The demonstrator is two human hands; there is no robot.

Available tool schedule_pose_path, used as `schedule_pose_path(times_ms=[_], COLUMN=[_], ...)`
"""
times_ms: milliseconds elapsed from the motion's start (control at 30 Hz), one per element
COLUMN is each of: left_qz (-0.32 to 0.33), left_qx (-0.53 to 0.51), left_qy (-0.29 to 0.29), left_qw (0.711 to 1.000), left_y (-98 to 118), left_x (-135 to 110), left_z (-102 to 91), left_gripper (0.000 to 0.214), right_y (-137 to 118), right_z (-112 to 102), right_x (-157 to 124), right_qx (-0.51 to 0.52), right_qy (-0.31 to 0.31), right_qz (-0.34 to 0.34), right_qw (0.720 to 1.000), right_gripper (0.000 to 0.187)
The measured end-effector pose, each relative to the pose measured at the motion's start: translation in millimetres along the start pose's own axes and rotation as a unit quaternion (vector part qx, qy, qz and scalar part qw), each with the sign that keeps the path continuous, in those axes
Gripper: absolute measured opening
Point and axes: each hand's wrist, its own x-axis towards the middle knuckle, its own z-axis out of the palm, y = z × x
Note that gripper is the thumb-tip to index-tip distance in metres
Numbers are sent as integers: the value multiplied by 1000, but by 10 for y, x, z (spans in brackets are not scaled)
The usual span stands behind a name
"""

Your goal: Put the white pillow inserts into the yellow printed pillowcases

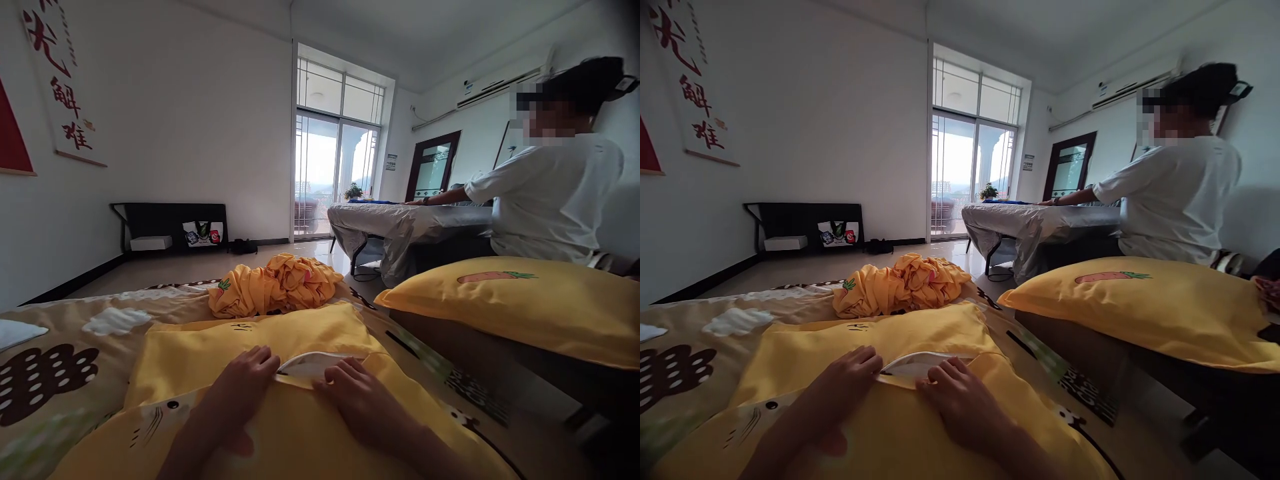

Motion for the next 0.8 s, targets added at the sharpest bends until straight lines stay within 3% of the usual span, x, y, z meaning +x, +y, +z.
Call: schedule_pose_path(times_ms=[133, 300, 433, 567, 667, 800], left_qz=[-3, 8, 16, 14, 22, 19], left_qx=[-10, -17, -16, -16, -15, -16], left_qy=[6, 20, 29, 27, 32, 26], left_qw=[1000, 1000, 999, 999, 999, 999], left_y=[3, -18, -40, -35, -27, -30], left_x=[2, 4, 2, -2, -4, 1], left_z=[-3, 47, 79, 71, 68, 85], left_gripper=[26, 25, 25, 25, 26, 25], right_y=[-37, 17, 158, 196, 172, 168], right_z=[8, 62, 120, 45, -26, -89], right_x=[-41, -156, -181, -87, -12, 24], right_qx=[31, 22, 70, 121, 142, 136], right_qy=[-14, 42, 70, -39, -100, -118], right_qz=[14, 33, 136, 254, 282, 285], right_qw=[999, 998, 986, 959, 943, 941], right_gripper=[20, 20, 23, 13, 12, 7])
